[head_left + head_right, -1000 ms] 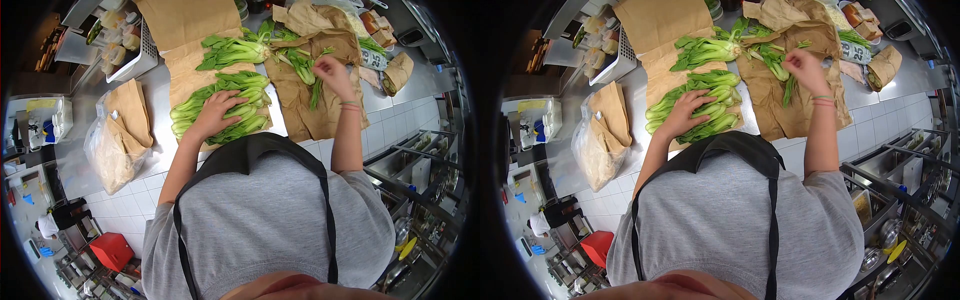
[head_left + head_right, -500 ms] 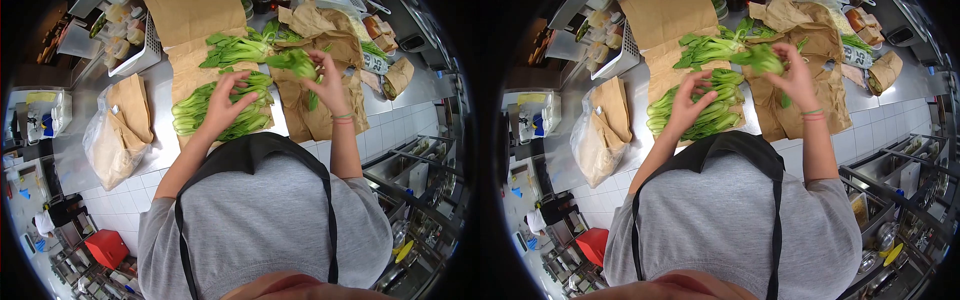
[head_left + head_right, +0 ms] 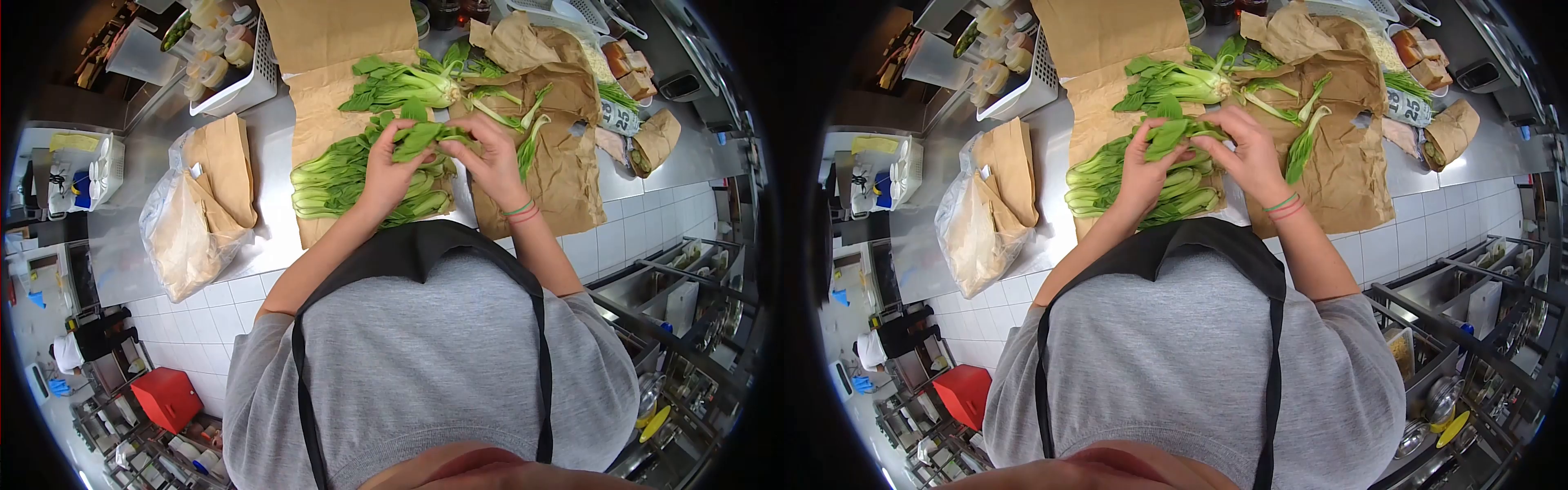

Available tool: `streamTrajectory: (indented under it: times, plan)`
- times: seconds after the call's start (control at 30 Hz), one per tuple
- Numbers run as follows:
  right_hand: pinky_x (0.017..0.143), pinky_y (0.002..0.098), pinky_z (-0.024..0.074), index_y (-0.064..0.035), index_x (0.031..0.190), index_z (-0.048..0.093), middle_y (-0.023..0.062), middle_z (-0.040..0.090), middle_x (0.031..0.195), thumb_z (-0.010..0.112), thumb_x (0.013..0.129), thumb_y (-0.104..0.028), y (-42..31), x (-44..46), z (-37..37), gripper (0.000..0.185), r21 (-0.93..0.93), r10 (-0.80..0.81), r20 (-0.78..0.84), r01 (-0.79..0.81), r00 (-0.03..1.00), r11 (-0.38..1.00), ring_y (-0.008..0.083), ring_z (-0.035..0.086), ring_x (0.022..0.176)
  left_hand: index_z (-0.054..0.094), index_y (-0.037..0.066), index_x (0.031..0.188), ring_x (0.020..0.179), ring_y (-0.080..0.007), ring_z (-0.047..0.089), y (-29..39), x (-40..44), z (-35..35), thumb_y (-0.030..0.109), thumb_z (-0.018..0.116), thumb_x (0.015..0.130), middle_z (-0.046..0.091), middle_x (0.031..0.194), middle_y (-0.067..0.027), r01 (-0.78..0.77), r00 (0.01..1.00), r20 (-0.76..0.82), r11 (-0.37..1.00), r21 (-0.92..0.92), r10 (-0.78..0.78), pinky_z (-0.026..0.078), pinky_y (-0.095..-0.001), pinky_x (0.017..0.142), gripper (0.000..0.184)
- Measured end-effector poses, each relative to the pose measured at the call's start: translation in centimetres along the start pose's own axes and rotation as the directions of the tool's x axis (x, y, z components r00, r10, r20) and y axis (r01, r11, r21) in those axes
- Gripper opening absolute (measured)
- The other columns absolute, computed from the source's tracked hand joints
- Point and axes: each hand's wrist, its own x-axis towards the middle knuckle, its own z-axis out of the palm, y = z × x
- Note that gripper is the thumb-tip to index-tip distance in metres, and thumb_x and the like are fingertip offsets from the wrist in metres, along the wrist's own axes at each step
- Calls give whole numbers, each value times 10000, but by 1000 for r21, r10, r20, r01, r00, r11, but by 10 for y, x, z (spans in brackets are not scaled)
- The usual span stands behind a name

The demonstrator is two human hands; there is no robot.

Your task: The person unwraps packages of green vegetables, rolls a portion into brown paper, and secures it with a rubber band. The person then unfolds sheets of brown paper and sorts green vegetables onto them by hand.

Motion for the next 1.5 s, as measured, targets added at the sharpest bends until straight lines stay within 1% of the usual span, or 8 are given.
streamTrajectory:
  times: [0.2, 0.43, 0.6, 0.67, 1.0, 1.2, 1.37, 1.5]
  plan:
    - [725, 213, 455, 5, 1025, 618, 27, 633, 912, 658, 864, -101, 14, -5, 13, 196, 591, 353, -143, -206, 925, 780, 80, 572, 828, 518, 43, 1090, 916, -155, 616, 0, -1, 4, -8, 608, 863, 613, 1025, -59, 76, 984, -141, 966, -246, -113, 556, -302, 787, 249]
    - [713, 245, 499, -23, 1029, 616, 39, 652, 926, 644, 878, -121, 24, -5, -9, 182, 713, 528, -200, -247, 825, 656, 87, 606, 807, 515, 44, 1130, 910, -161, 623, 8, 3, -4, 5, 642, 848, 616, 1021, -54, 90, 961, -242, 977, -195, -136, 551, -311, 756, 312]
    - [829, 295, 488, -12, 1196, 548, 78, 622, 1081, 692, 833, -148, 54, 4, -52, 413, 287, 347, -358, -252, 867, 924, 155, 601, 971, 477, 40, 1161, 900, -130, 598, -6, 8, -12, -43, 700, 774, 593, 1009, -40, -153, 967, -164, 956, 250, 198, 510, -262, 777, 455]
    - [954, 350, 424, -13, 1328, 429, 139, 525, 1259, 742, 774, -183, 49, 7, -61, 658, -625, -55, -432, -255, 900, 738, 218, 520, 1138, 459, 41, 1178, 902, -121, 587, -3, 8, -10, -63, 710, 751, 584, 1010, -38, -235, 952, -118, 922, 308, 282, 495, -248, 785, 507]
    - [961, 323, 406, -78, 1349, 432, 81, 512, 1274, 697, 793, -86, 16, -6, 3, 616, 169, 172, 238, -215, 956, 962, 189, 514, 1132, 390, 68, 1266, 963, -137, 558, 3, 1, -3, -181, 585, 702, 559, 1013, -61, -230, 963, -55, 910, 345, 264, 472, -261, 812, 647]
    - [820, 328, 457, -13, 1087, 579, 122, 589, 1027, 692, 792, -169, 44, -2, 3, 352, 12, 298, 110, -301, 948, 953, 242, 569, 898, 304, 78, 1354, 1112, -195, 504, 12, 4, -9, -38, 734, 691, 527, 1148, -103, -257, 962, 15, 881, 398, 274, 440, -361, 914, 798]
    - [951, 400, 394, -15, 1213, 511, 155, 565, 1152, 722, 772, -263, 46, 21, -44, 548, -503, -117, -420, -123, 900, 856, 285, 534, 1077, 303, 71, 1375, 1193, -256, 444, 40, 21, -59, 184, 798, 709, 485, 1246, -128, -249, 915, -36, 631, 734, 403, 395, -467, 963, 838]
    - [973, 419, 373, -53, 1223, 516, 129, 558, 1165, 722, 766, -270, 50, 28, -27, 545, -416, -55, -122, -1, 991, 909, 276, 504, 1131, 363, 55, 1343, 1187, -290, 458, 38, 46, -107, 229, 766, 744, 503, 1234, -137, -187, 916, 24, 373, 909, 400, 396, -450, 969, 743]
